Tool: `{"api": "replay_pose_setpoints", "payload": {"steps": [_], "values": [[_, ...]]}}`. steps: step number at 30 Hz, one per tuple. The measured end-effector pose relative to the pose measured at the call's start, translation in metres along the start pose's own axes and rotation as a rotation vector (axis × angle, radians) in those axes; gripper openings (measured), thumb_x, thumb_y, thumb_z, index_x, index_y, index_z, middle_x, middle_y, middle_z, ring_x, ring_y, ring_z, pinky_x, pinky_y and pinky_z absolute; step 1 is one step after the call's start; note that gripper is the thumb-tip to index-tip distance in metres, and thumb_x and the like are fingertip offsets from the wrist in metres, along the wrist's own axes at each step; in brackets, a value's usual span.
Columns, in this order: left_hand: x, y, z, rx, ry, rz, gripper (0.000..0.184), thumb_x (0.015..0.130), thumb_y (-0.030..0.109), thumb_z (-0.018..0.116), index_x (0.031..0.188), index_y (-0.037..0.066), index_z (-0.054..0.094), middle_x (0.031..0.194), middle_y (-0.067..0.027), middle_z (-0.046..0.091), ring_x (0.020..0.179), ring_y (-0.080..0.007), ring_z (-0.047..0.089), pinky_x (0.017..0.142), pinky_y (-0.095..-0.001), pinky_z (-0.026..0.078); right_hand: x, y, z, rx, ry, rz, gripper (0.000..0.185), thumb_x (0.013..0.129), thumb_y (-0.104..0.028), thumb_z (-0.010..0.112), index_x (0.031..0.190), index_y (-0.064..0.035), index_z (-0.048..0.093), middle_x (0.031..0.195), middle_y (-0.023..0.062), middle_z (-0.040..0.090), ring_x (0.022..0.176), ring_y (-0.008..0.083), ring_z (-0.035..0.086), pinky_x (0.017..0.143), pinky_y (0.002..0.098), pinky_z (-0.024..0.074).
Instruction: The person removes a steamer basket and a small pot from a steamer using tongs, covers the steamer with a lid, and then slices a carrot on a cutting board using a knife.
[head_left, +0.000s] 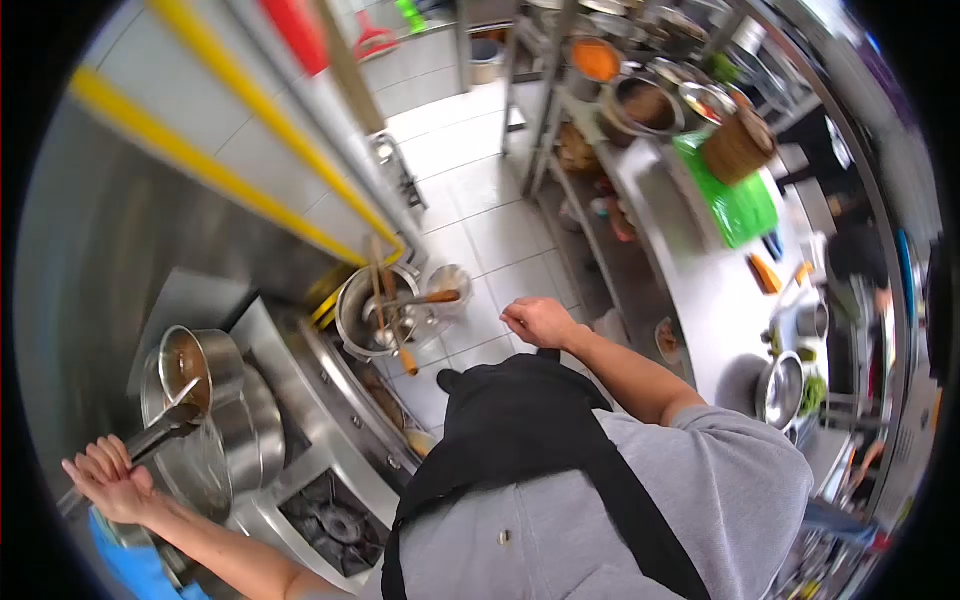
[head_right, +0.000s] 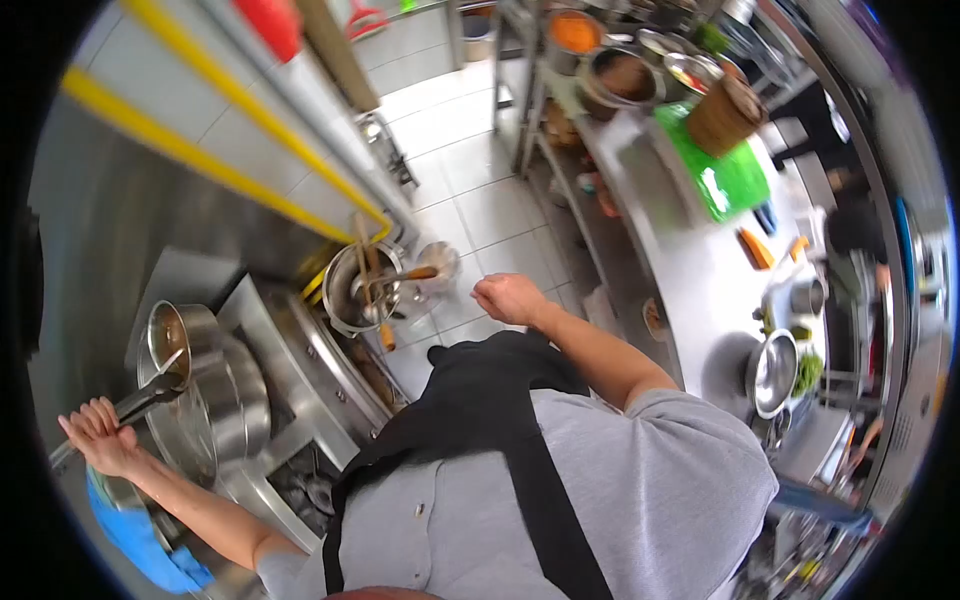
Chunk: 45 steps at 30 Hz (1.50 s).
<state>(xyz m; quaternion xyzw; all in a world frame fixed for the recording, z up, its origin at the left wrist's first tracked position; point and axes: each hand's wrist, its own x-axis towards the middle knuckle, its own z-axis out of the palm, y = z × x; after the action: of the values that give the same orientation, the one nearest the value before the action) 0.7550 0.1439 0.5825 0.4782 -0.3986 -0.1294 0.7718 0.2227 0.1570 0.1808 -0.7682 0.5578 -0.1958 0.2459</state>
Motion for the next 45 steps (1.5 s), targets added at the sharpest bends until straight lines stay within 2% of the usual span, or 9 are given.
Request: {"api": "replay_pose_setpoints", "payload": {"steps": [4, 13, 19, 27, 35, 38, 41, 42, 45], "values": [[-0.044, -0.022, 0.101, -0.349, -0.468, -0.158, 0.055, 0.111, 0.03, 0.04, 0.06, 0.018, 0.024, 0.054, 0.0009, 0.023, 0.048, -0.0122, 0.02, 0.048, -0.0296, 0.022, -0.055, 0.036, -0.052, 0.0, 0.115, 0.043, 0.02, 0.097, -0.023, 0.061, 0.09, -0.0062, 0.069, 0.086, 0.0124, 0.069, 0.084, 0.0348, 0.067, 0.075, 0.0467, 0.0547], [-0.189, -0.07, 0.347, -0.655, -0.701, -0.364, 0.055, 0.112, 0.04, 0.039, 0.062, 0.017, 0.031, 0.048, 0.0024, 0.024, 0.041, -0.0106, 0.018, 0.04, -0.0278, 0.022, -0.187, 0.095, -0.138, -0.038, 0.566, 0.297, 0.013, 0.095, -0.016, 0.066, 0.09, -0.0059, 0.072, 0.082, 0.0116, 0.069, 0.076, 0.0324, 0.067, 0.068, 0.0435, 0.0545], [-0.263, -0.068, 0.509, -0.765, -0.855, -0.429, 0.054, 0.109, 0.036, 0.045, 0.061, 0.016, 0.031, 0.049, 0.0009, 0.025, 0.041, -0.0128, 0.021, 0.041, -0.0305, 0.024, -0.23, 0.106, -0.148, -0.105, 0.603, 0.614, 0.013, 0.094, -0.015, 0.068, 0.091, -0.0035, 0.072, 0.081, 0.0147, 0.068, 0.074, 0.0354, 0.066, 0.068, 0.0436, 0.0535], [-0.343, -0.088, 0.695, -0.952, -1.005, -0.301, 0.05, 0.106, 0.028, 0.05, 0.063, 0.013, 0.032, 0.05, 0.0003, 0.028, 0.039, -0.0117, 0.026, 0.039, -0.03, 0.026, -0.224, 0.092, -0.111, -0.077, 0.696, 0.926, 0.02, 0.097, -0.022, 0.063, 0.087, -0.0054, 0.07, 0.076, 0.0135, 0.065, 0.076, 0.0374, 0.065, 0.068, 0.0479, 0.0508], [-0.395, -0.14, 0.812, -1.068, -1.154, -0.418, 0.055, 0.105, 0.022, 0.057, 0.055, 0.01, 0.039, 0.047, -0.0005, 0.04, 0.039, -0.0093, 0.035, 0.039, -0.028, 0.029, -0.156, 0.065, -0.104, 0.086, 0.746, 1.272, 0.02, 0.097, -0.023, 0.065, 0.095, -0.0042, 0.073, 0.087, 0.0186, 0.07, 0.082, 0.0409, 0.067, 0.072, 0.0474, 0.0527], [-0.406, -0.161, 0.837, -0.995, -1.163, -0.238, 0.05, 0.105, 0.022, 0.06, 0.059, 0.004, 0.049, 0.051, -0.0016, 0.049, 0.043, -0.0093, 0.042, 0.042, -0.0274, 0.033, -0.137, 0.06, -0.102, 0.075, 0.749, 1.32, 0.019, 0.096, -0.022, 0.066, 0.092, -0.0044, 0.073, 0.085, 0.0176, 0.07, 0.079, 0.0402, 0.067, 0.071, 0.0476, 0.0529], [-0.418, -0.178, 0.854, -0.911, -1.143, -0.232, 0.052, 0.105, 0.021, 0.06, 0.058, 0.008, 0.04, 0.051, -0.0011, 0.042, 0.042, -0.0096, 0.036, 0.041, -0.0287, 0.025, -0.13, 0.057, -0.103, 0.04, 0.777, 1.358, 0.017, 0.095, -0.02, 0.066, 0.091, -0.0051, 0.073, 0.084, 0.0166, 0.07, 0.078, 0.0392, 0.067, 0.071, 0.0477, 0.0534], [-0.417, -0.198, 0.865, -0.92, -1.23, -0.256, 0.051, 0.104, 0.026, 0.062, 0.059, 0.005, 0.051, 0.051, -0.0001, 0.049, 0.046, -0.0087, 0.044, 0.045, -0.0267, 0.035, -0.127, 0.056, -0.103, 0.032, 0.803, 1.378, 0.016, 0.095, -0.019, 0.066, 0.092, -0.005, 0.073, 0.085, 0.0167, 0.07, 0.079, 0.0392, 0.067, 0.071, 0.0475, 0.0537], [-0.426, -0.222, 0.879, -0.808, -1.289, -0.271, 0.051, 0.104, 0.027, 0.063, 0.059, 0.006, 0.051, 0.052, 0.0007, 0.049, 0.046, -0.0086, 0.044, 0.045, -0.027, 0.034, -0.124, 0.059, -0.101, 0.037, 0.832, 1.4, 0.018, 0.095, -0.02, 0.067, 0.095, -0.0035, 0.073, 0.087, 0.0187, 0.07, 0.08, 0.0409, 0.067, 0.071, 0.0469, 0.053]]}}
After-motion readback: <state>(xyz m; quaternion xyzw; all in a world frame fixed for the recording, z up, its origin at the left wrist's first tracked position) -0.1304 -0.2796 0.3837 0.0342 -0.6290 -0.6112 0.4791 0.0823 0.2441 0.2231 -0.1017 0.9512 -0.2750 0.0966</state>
